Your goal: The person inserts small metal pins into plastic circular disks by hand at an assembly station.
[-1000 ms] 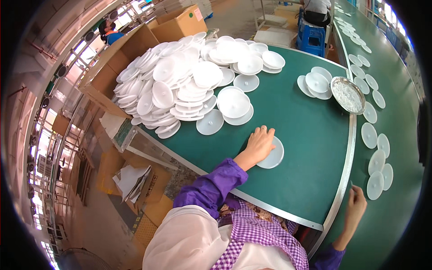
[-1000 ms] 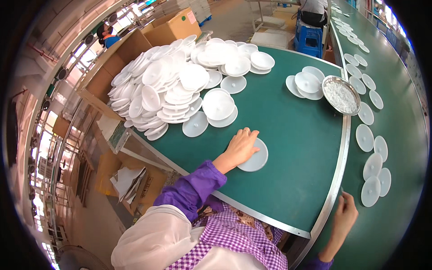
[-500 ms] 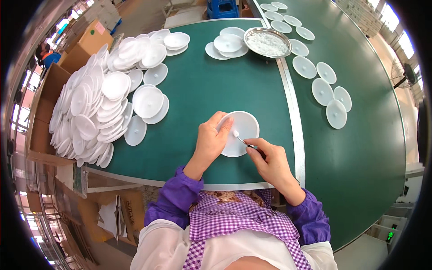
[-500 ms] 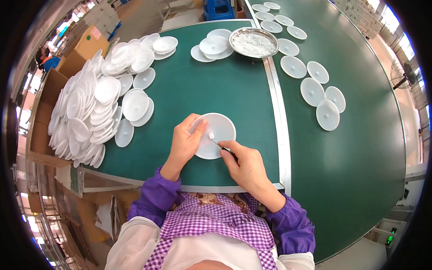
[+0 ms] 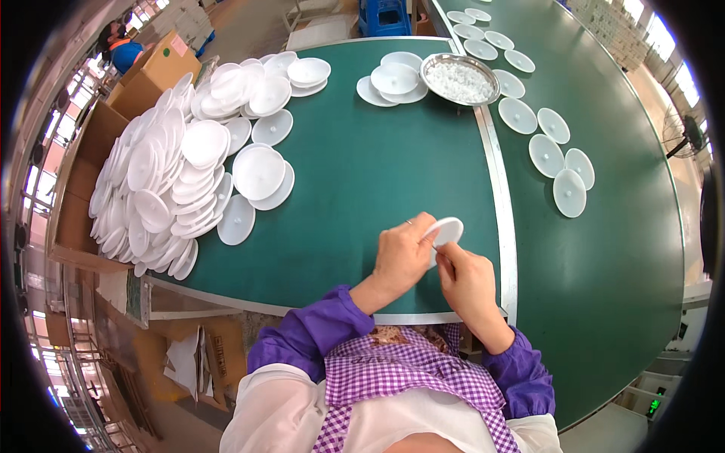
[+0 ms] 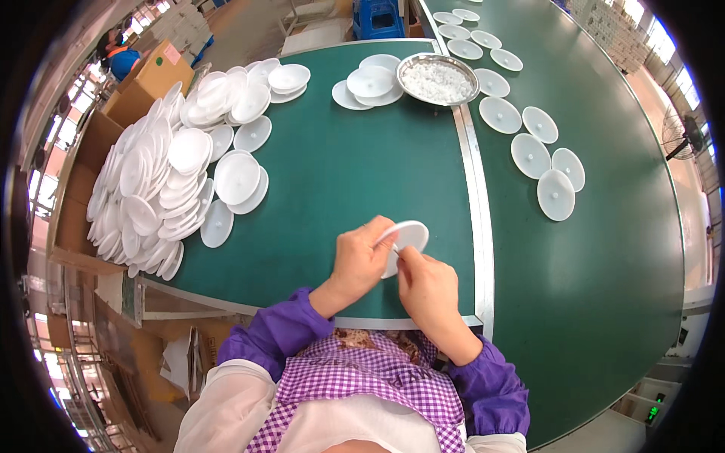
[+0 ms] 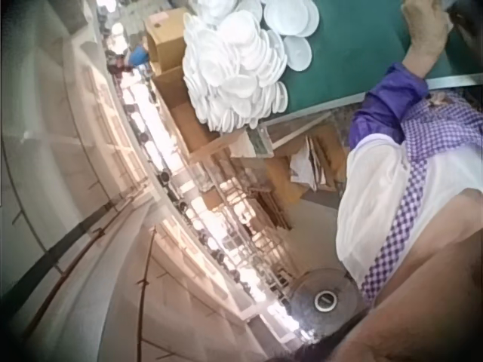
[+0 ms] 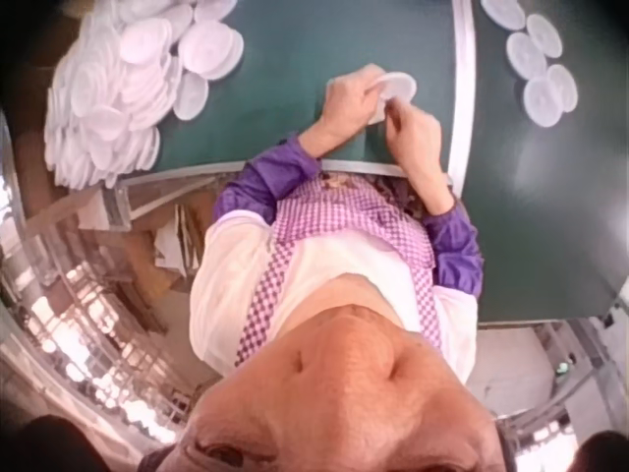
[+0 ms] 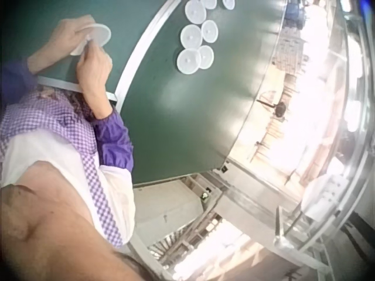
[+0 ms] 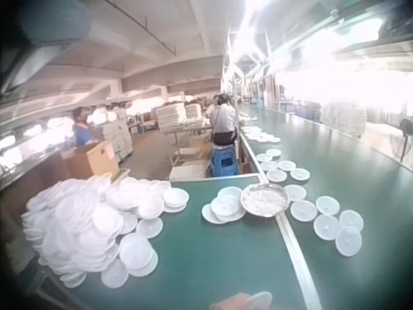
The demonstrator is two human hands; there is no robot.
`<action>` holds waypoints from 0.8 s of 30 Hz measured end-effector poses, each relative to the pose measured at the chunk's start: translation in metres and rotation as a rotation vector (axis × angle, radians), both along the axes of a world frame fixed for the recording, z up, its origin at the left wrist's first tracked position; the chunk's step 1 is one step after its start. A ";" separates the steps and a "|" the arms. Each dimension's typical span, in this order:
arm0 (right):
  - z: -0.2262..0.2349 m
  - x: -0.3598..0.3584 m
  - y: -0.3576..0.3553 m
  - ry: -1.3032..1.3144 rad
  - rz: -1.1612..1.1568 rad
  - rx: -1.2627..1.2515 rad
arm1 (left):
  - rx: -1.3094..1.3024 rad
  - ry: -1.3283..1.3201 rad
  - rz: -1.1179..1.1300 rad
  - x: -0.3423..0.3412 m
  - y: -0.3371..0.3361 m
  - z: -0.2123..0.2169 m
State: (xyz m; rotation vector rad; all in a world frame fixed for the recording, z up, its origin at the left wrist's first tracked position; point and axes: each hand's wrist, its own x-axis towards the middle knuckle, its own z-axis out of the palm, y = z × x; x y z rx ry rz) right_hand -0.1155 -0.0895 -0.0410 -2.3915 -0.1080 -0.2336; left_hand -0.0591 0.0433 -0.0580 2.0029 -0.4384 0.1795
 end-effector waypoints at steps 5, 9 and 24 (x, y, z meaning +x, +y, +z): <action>-0.010 -0.007 -0.017 -0.025 -0.164 0.111 | -0.001 -0.046 -0.042 0.001 -0.028 0.008; 0.000 -0.002 -0.059 0.202 -0.241 0.010 | -0.027 0.257 -0.326 0.007 -0.045 -0.004; -0.023 0.061 -0.064 0.005 -0.289 0.415 | -0.119 0.173 -0.394 0.045 -0.038 -0.036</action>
